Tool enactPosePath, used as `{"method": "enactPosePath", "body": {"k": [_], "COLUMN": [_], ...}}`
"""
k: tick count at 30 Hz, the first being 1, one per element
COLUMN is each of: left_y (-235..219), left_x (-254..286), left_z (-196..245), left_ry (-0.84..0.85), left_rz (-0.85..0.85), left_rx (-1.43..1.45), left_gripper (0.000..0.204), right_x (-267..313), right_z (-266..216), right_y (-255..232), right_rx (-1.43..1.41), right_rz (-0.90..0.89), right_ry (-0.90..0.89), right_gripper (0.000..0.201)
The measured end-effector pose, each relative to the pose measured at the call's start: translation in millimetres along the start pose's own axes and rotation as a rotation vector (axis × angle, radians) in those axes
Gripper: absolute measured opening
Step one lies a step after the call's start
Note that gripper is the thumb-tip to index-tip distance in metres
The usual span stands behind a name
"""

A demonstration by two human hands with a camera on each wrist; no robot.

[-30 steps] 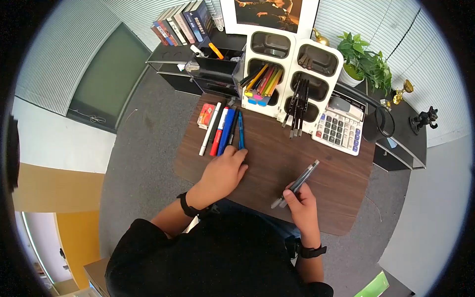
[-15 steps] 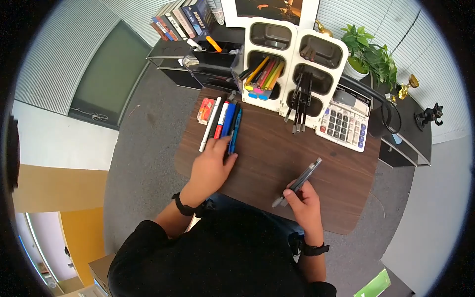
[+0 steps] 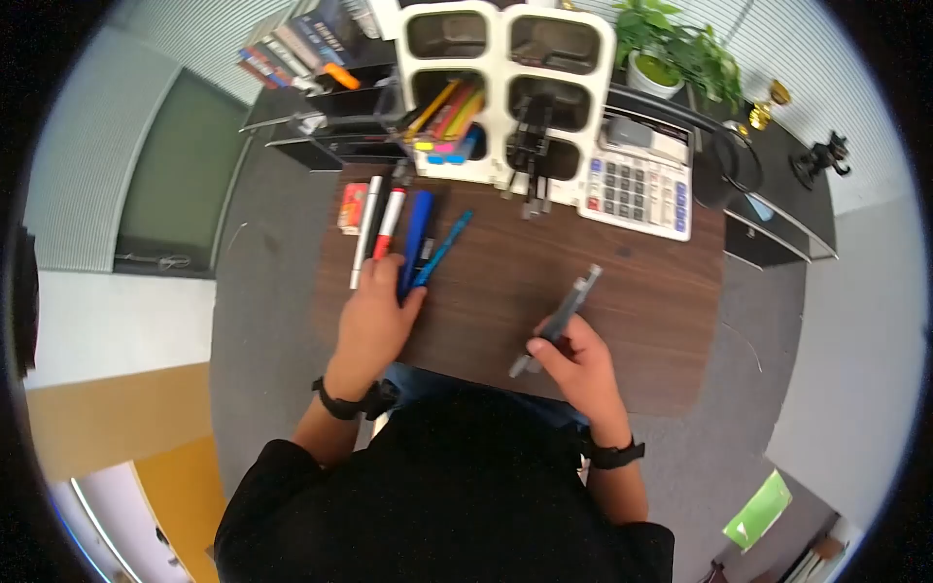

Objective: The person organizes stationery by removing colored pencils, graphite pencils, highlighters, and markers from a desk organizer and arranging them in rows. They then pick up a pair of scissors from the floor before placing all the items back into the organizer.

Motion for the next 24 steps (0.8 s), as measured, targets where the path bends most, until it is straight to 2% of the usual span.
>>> {"method": "enactPosePath", "body": {"k": [4, 6, 7, 11, 13, 16, 20, 22, 24], "left_y": [-5, 5, 9, 15, 18, 10, 9, 23, 29], "left_x": [6, 6, 5, 2, 2, 2, 3, 4, 5], "left_z": [7, 11, 12, 12, 15, 23, 28, 32, 37], "left_ry": [0.034, 0.129, 0.096, 0.169, 0.297, 0.214, 0.229, 0.287, 0.280], "left_rz": [0.044, -0.056, -0.101, -0.079, -0.155, -0.155, -0.130, -0.245, -0.237], "left_rx": [0.021, 0.028, 0.056, 0.000, 0.148, 0.227, 0.167, 0.153, 0.141], "left_gripper": [0.037, 0.034, 0.032, 0.032, 0.032, 0.034, 0.034, 0.035, 0.035], "right_x": [-1, -1, -1, -4, -5, -5, -5, -4, -6], "right_z": [4, 5, 5, 10, 13, 15, 15, 15, 13], "right_y": [-7, -9, -11, -15, -16, -19, -19, -19, -18], "right_rx": [0.031, 0.024, -0.001, -0.130, -0.138, -0.138, -0.143, -0.150, -0.158], "right_rz": [0.015, 0.010, 0.011, 0.017, 0.014, 0.010, 0.001, 0.002, -0.001], "right_ry": [-0.025, -0.039, -0.046, -0.078, -0.088, -0.100, -0.086, -0.082, -0.076], "right_gripper": [0.011, 0.011, 0.011, 0.012, 0.012, 0.012, 0.014, 0.015, 0.016]}}
Point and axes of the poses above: each hand's wrist, its own x-axis away from the middle knuckle, its own y-axis out of the palm, z = x × y, the point moved 5 cm from there along -x, towards the middle knuckle, and after that the axes turned 10 degrees about -z, right-handed, at the moved point
